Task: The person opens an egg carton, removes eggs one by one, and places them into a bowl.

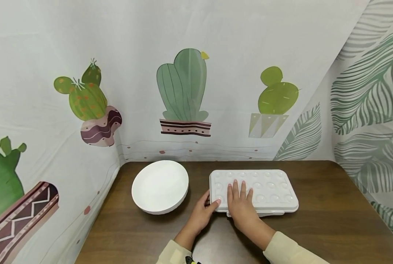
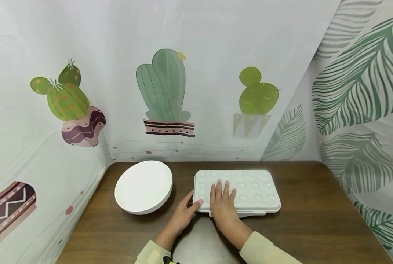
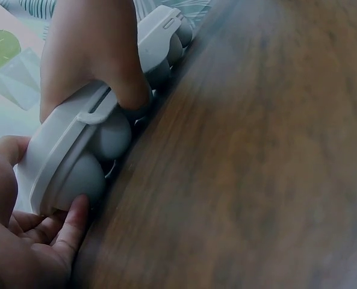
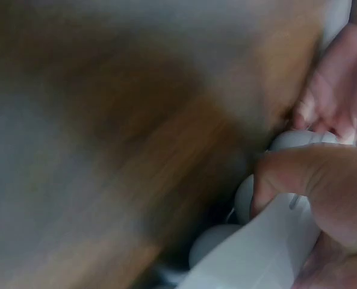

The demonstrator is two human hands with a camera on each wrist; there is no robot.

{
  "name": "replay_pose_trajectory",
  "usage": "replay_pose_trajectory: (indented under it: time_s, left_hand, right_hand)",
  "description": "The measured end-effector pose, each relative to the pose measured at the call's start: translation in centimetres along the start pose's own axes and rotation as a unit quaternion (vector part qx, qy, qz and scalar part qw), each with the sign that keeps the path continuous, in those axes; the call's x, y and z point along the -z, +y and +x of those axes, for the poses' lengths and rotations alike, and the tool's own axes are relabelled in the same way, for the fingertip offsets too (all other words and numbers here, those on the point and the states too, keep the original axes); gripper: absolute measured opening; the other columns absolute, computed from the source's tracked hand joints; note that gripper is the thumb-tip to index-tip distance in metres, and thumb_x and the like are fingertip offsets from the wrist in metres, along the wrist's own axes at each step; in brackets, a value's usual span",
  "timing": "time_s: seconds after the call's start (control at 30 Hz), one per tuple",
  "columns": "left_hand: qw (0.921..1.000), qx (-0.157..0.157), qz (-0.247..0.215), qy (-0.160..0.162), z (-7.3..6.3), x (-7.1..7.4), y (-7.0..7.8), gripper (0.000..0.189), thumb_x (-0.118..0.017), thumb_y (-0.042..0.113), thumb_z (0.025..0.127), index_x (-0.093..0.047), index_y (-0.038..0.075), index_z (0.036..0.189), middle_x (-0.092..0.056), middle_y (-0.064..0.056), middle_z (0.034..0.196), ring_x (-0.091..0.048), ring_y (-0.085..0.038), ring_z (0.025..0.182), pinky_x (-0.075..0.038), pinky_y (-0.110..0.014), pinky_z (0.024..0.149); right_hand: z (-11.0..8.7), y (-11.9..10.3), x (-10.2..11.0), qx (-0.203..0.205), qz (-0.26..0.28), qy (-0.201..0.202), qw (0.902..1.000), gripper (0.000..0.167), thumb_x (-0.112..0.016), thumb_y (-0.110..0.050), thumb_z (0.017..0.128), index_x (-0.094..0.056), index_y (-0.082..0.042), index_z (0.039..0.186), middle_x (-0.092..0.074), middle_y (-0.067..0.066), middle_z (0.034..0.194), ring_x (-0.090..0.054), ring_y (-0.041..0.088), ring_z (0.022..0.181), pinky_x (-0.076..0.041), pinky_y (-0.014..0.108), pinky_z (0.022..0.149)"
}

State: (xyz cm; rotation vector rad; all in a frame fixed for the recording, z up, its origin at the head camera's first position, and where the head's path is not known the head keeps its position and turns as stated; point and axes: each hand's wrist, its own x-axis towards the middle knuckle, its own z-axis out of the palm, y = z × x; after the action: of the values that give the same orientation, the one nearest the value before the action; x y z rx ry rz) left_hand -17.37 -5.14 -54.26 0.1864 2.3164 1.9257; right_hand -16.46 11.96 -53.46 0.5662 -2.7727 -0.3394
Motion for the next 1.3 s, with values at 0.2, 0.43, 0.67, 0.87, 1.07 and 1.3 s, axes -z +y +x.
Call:
replay_pose_trajectory:
  time_s: [0.2,0.43,0.67,0.87,1.07,1.3]
  left_hand:
    - [1.0000,0.001,0.003,0.002,0.9,0.1,-2.3,0.065,-0.067,0.024,0.097,-0.041,0.003,0.153,-0.068,-0.019,0.116,-0.062,-0.017,0.100,-0.052,-0.021,0.076]
    - [0.9999,-0.005,-0.010,-0.005,1.3,0.0,-3.4,0.066,-0.068,0.030,0.096,-0.042,0.006,0.153,-0.068,-0.017,0.118,-0.063,-0.013,0.099,-0.054,-0.021,0.077]
    - [0.9999,-0.001,-0.011,-0.006,1.2,0.0,-3.3,0.068,-0.069,0.031,0.096,-0.042,0.006,0.153,-0.068,-0.017,0.118,-0.063,-0.015,0.100,-0.053,-0.021,0.077]
    - [0.9998,0.002,-0.017,-0.006,1.1,0.0,-3.2,0.068,-0.069,0.030,0.095,-0.042,0.006,0.153,-0.067,-0.017,0.118,-0.063,-0.015,0.100,-0.053,-0.021,0.077]
    - [0.9997,0.002,-0.024,-0.007,1.3,0.0,-3.3,0.068,-0.069,0.029,0.096,-0.041,0.005,0.153,-0.067,-0.017,0.118,-0.063,-0.017,0.099,-0.053,-0.021,0.075]
    - [0.9996,0.013,-0.021,-0.011,1.4,0.0,-3.6,0.069,-0.070,0.031,0.095,-0.042,0.007,0.153,-0.067,-0.017,0.118,-0.063,-0.016,0.099,-0.053,-0.021,0.076]
  right_hand:
    - [0.0,0.0,0.2,0.008,-0.003,-0.018,0.9998,0.087,-0.084,-0.021,0.076,-0.043,0.009,0.146,-0.043,0.033,0.151,-0.044,0.056,0.136,-0.046,0.067,0.102]
    - [0.0,0.0,0.2,0.007,-0.003,-0.021,0.9997,0.085,-0.083,-0.022,0.077,-0.044,0.008,0.146,-0.043,0.033,0.151,-0.045,0.055,0.136,-0.046,0.067,0.102]
    - [-0.1,0.1,0.4,0.010,-0.007,-0.030,0.9995,0.086,-0.083,-0.023,0.077,-0.043,0.008,0.147,-0.042,0.033,0.151,-0.045,0.055,0.136,-0.047,0.066,0.101]
    - [-0.1,0.1,0.7,0.008,-0.002,-0.039,0.9992,0.086,-0.082,-0.021,0.077,-0.042,0.008,0.147,-0.042,0.033,0.151,-0.044,0.055,0.137,-0.046,0.066,0.102]
    - [0.0,0.1,0.8,0.008,0.004,-0.039,0.9992,0.085,-0.083,-0.020,0.077,-0.043,0.007,0.147,-0.043,0.034,0.151,-0.044,0.055,0.136,-0.046,0.067,0.102]
    - [-0.3,0.3,0.6,0.013,0.007,-0.022,0.9997,0.085,-0.083,-0.021,0.077,-0.044,0.006,0.147,-0.044,0.033,0.150,-0.045,0.055,0.136,-0.046,0.066,0.103]
